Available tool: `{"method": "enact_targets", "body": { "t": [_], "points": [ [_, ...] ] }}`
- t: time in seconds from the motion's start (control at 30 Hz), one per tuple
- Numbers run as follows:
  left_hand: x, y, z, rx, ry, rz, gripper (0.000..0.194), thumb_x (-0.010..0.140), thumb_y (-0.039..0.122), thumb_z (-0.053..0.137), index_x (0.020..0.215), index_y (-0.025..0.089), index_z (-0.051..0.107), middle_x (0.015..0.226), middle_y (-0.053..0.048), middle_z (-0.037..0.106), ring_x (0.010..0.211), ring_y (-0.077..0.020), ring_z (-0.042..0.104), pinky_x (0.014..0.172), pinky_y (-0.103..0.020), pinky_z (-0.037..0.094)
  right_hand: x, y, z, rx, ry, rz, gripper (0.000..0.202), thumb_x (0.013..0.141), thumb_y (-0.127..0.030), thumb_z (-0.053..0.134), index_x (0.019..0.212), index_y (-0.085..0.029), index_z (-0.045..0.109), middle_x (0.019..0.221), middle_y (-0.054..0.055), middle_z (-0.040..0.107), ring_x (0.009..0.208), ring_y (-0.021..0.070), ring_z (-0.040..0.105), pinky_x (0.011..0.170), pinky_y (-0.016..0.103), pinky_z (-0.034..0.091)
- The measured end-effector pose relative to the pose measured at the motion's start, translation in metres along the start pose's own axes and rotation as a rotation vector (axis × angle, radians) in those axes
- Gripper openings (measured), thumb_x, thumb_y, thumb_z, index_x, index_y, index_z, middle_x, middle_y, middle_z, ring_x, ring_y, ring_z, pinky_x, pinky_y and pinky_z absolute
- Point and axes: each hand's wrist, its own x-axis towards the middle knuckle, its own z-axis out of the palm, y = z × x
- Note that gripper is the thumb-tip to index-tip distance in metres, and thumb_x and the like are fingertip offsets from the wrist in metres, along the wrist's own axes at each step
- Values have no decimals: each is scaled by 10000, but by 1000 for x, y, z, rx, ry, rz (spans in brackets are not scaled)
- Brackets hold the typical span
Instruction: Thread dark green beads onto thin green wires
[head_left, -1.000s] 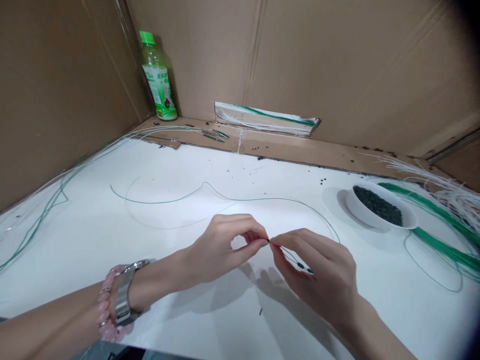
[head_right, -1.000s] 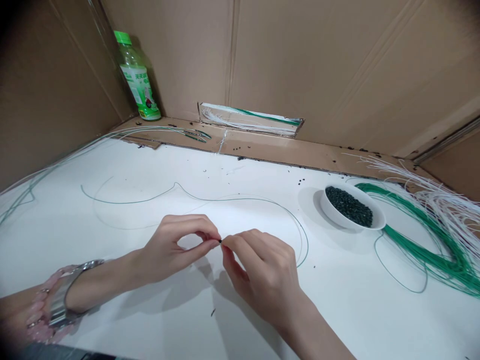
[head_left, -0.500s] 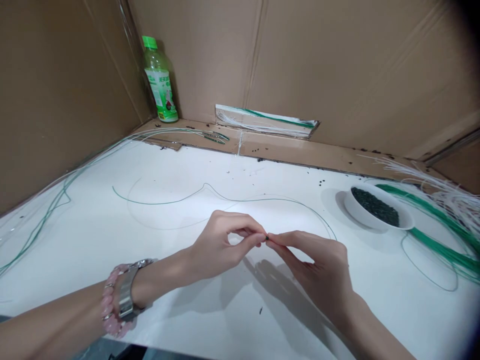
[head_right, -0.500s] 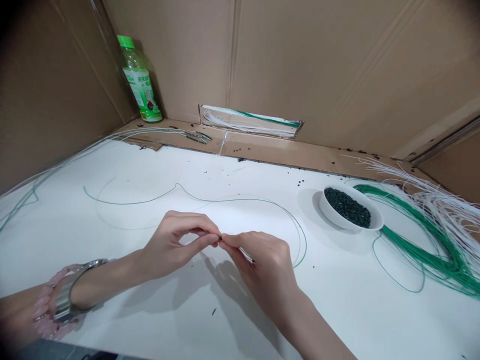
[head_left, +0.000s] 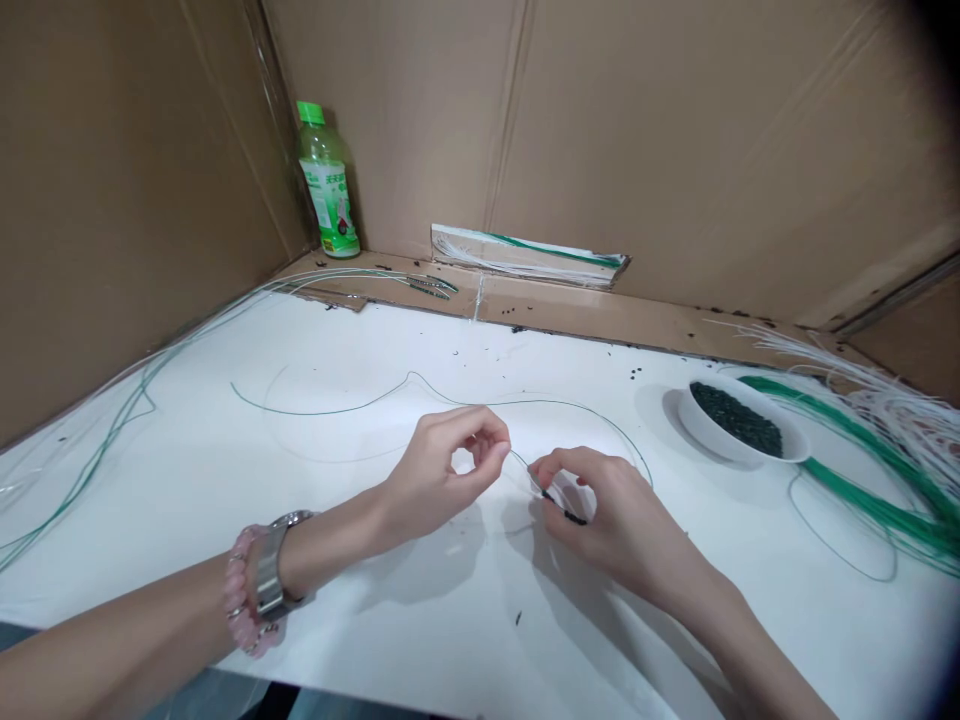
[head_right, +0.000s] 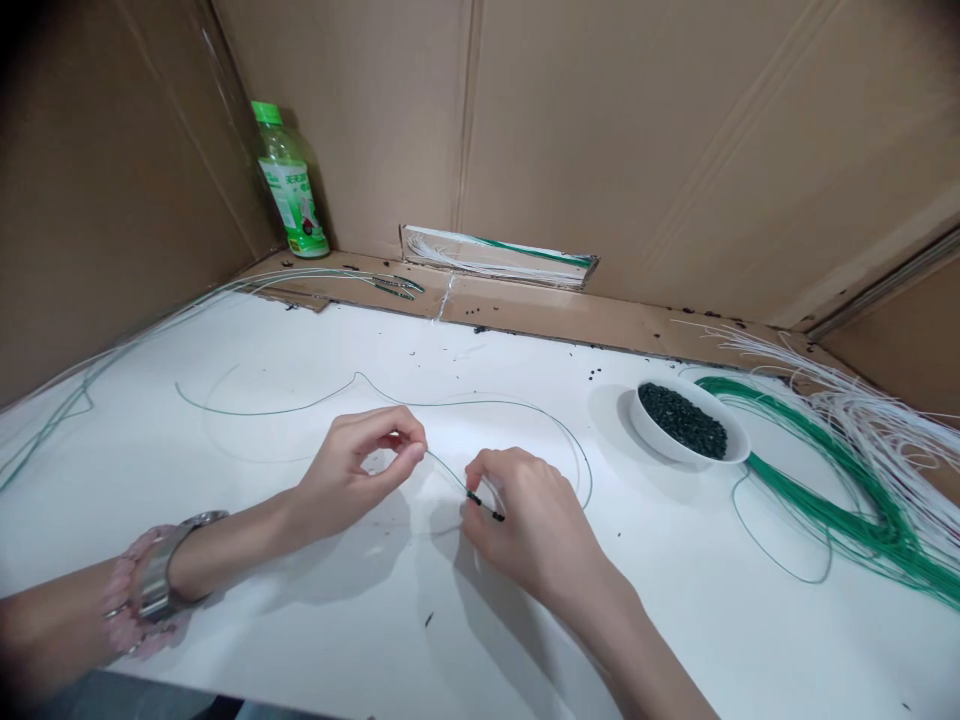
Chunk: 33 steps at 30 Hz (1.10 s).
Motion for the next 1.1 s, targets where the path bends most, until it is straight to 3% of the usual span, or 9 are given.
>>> {"method": "enact_targets", "body": {
  "t": [0.1, 0.27, 0.37, 0.47, 0.53, 0.63, 0.83, 0.93, 1.1],
  "points": [
    [-1, 2, 3, -10, -48, 12, 115, 821, 120, 502, 719, 161, 535, 644, 26, 531, 581, -71, 471, 559, -195, 395, 2, -4, -2, 166, -48, -73, 186, 775, -232, 573, 959, -222, 594, 870, 24, 673, 764, 164, 630, 745, 326, 500],
    [7, 9, 6, -61, -82, 0, 130, 821, 188, 512, 703, 150, 550, 649, 1, 564, 602, -96, 509, 588, -221, 420, 5, -8, 1, 499, 108, -87, 132, 847, -225, 513, 760, -171, 595, 715, 23, 669, 681, 133, 637, 693, 270, 495],
    [37, 5, 2, -130, -184, -76, 243, 859, 329, 455, 767, 136, 571, 706, -29, 596, 666, -124, 561, 630, -244, 462, 6, -6, -2, 623, 205, -85, 140, 837, -237, 531, 723, -159, 552, 661, 23, 643, 642, 131, 622, 647, 257, 481],
    [88, -7, 7, -55, -223, -109, 487, 924, 419, 203, 913, 106, 575, 807, -81, 626, 749, -159, 602, 636, -269, 488, 6, -3, -5, 713, 276, -98, 161, 867, -252, 479, 728, -172, 486, 616, -9, 578, 570, 101, 545, 575, 227, 424],
    [124, -17, 21, 41, -241, -88, 447, 918, 410, 280, 904, 92, 594, 836, -93, 634, 769, -171, 604, 659, -284, 488, 6, -4, -6, 707, 325, -119, 179, 883, -257, 440, 719, -184, 434, 580, -40, 488, 517, 84, 449, 521, 214, 358],
    [165, -30, 60, 217, -336, -33, 254, 855, 341, 535, 887, 102, 615, 884, -66, 636, 831, -177, 600, 759, -340, 492, 3, -6, -5, 646, 403, -138, 197, 885, -262, 415, 703, -198, 376, 579, -58, 372, 512, 87, 357, 497, 219, 290],
    [193, -40, 136, 446, -502, 29, 282, 881, 305, 529, 1104, 133, 553, 1079, -80, 591, 914, -185, 597, 782, -383, 515, -3, -11, -8, 683, 429, -124, 197, 901, -317, 362, 736, -212, 371, 591, -52, 333, 507, 110, 320, 498, 239, 281],
    [197, -43, 151, 488, -532, 32, 289, 882, 305, 527, 1115, 136, 549, 1095, -83, 585, 929, -190, 594, 791, -390, 513, -5, -12, -11, 730, 456, -140, 223, 914, -335, 330, 730, -219, 376, 585, -43, 327, 526, 127, 345, 542, 252, 339],
    [199, -48, 157, 494, -532, 14, 291, 884, 307, 523, 1122, 141, 548, 1118, -86, 578, 956, -198, 586, 813, -401, 504, -6, -12, -12, 779, 465, -169, 195, 911, -305, 367, 743, -210, 391, 641, -32, 392, 571, 111, 367, 572, 241, 356]
  ]
}}
